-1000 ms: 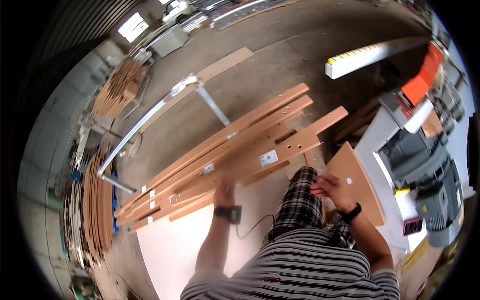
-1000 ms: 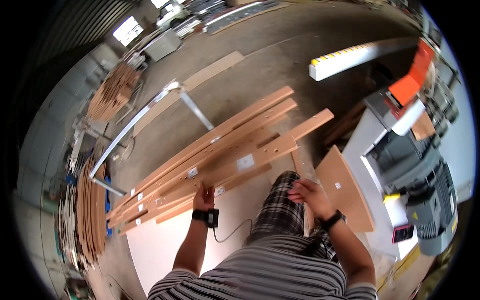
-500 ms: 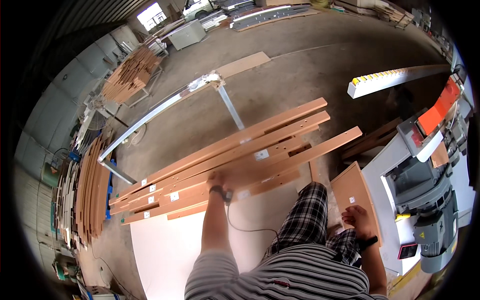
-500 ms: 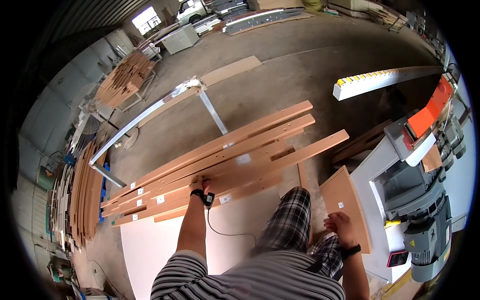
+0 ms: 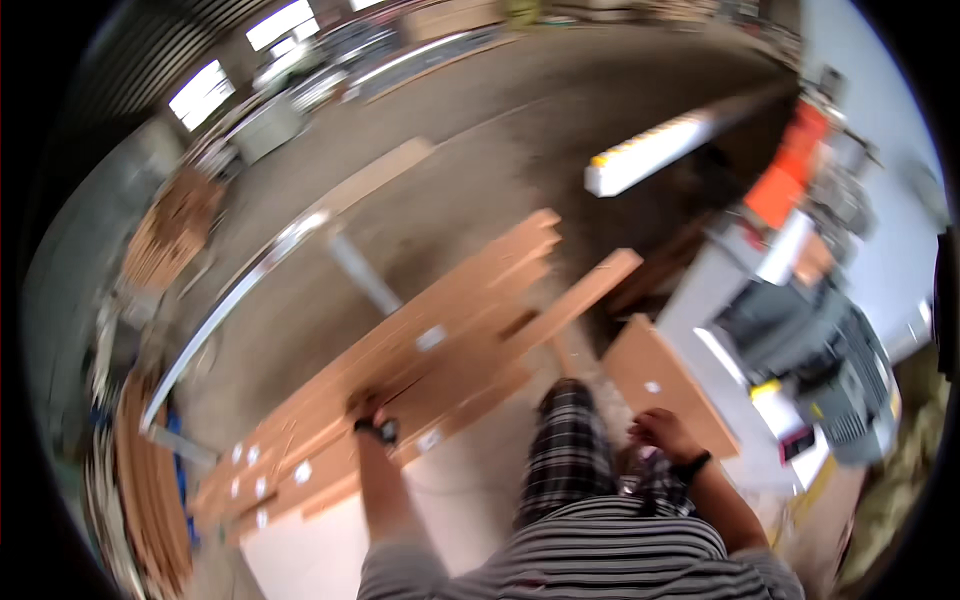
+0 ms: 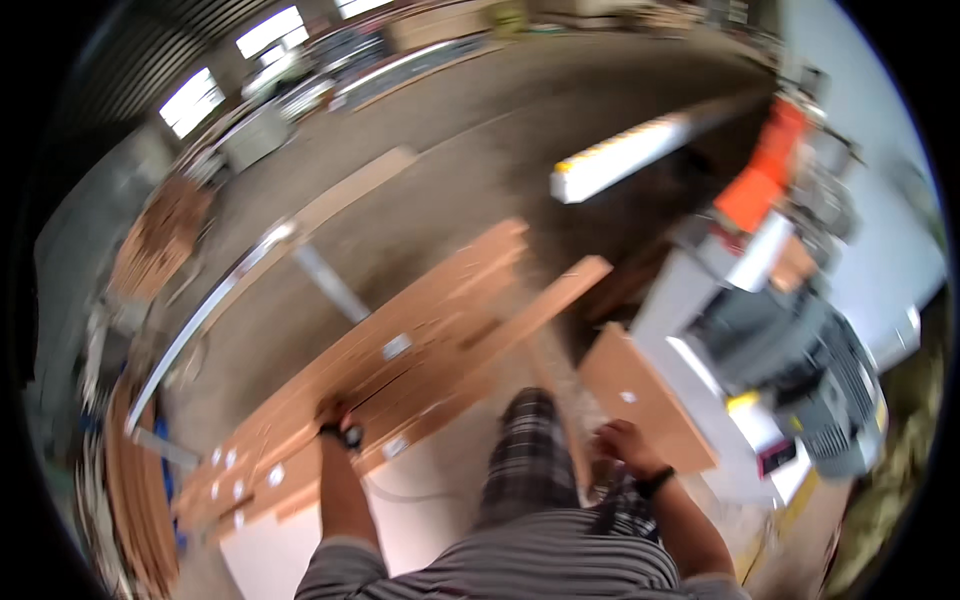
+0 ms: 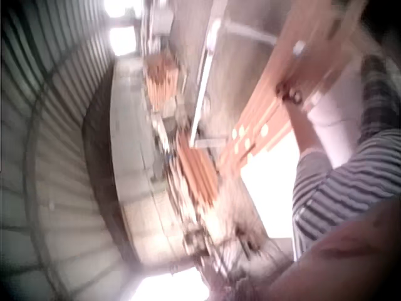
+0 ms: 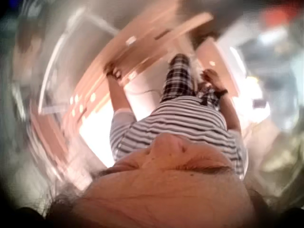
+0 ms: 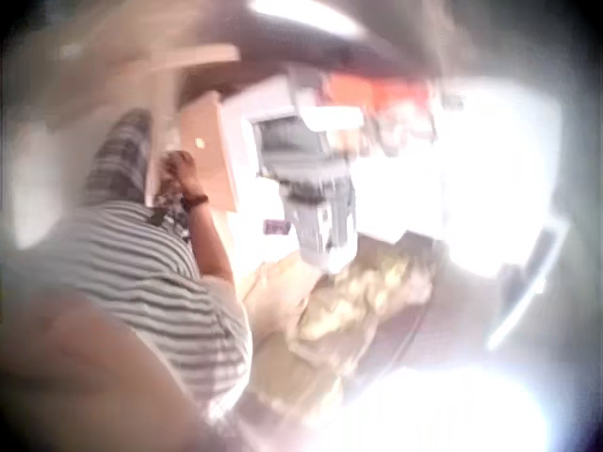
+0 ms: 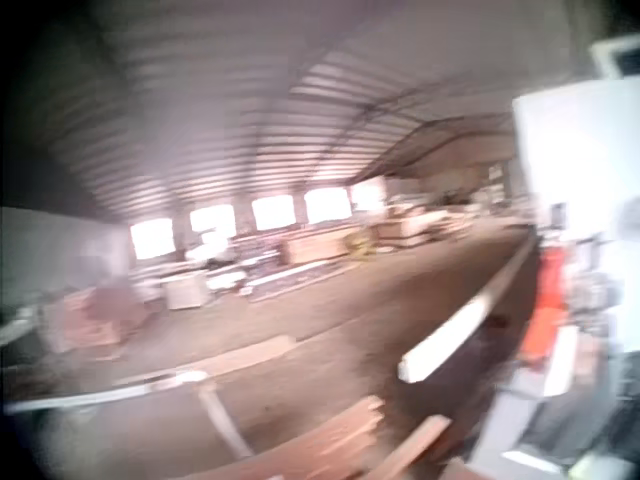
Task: The person picks up thin wood strips from a machine and stacks them onto a table. After moving the strips, they walk over to another industrial machine and reach into its interior to remove accumulated wood fibers by hand.
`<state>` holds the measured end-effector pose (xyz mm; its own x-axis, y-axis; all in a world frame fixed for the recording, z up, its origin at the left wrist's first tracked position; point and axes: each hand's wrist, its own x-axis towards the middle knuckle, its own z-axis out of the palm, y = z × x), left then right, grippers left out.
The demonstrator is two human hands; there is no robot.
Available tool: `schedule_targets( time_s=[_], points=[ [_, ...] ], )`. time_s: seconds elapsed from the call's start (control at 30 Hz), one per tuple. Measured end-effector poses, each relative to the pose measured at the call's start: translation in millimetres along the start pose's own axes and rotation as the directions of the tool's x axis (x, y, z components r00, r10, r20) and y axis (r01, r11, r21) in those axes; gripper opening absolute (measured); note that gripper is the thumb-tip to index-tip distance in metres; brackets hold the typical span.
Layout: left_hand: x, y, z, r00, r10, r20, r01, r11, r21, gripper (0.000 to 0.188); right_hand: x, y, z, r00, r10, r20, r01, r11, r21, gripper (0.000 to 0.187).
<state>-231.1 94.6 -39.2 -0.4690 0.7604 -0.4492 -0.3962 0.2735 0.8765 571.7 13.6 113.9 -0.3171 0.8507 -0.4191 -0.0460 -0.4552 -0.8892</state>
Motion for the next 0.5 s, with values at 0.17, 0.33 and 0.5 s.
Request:
schedule_targets(
  time_s=[0.17,0.33,0.5],
  points=[
    [-62.6,-63.4,173.0,0.994,0.037,-0.103,-0.048,0.994,-0.102,0.039,-29.8,15.0,-32.5,0.969,0.074,-0.235,-0.036,0.986,0.163,0.023],
    [-183.4,-58.3,221.4,0.978,0.208,0.003,-0.206,0.964,0.166,0.034,-41.0,8.6,-44.3,0.946,0.079,-0.314,-0.033,0.988,0.149,0.023],
    [-213.6,-165.8,208.3,0.743,0.201,0.638,-0.64,0.492,0.59,0.041,-31.7,-3.4,-39.2,0.954,0.042,-0.297,-0.002,0.991,0.134,0.022]
  ],
)
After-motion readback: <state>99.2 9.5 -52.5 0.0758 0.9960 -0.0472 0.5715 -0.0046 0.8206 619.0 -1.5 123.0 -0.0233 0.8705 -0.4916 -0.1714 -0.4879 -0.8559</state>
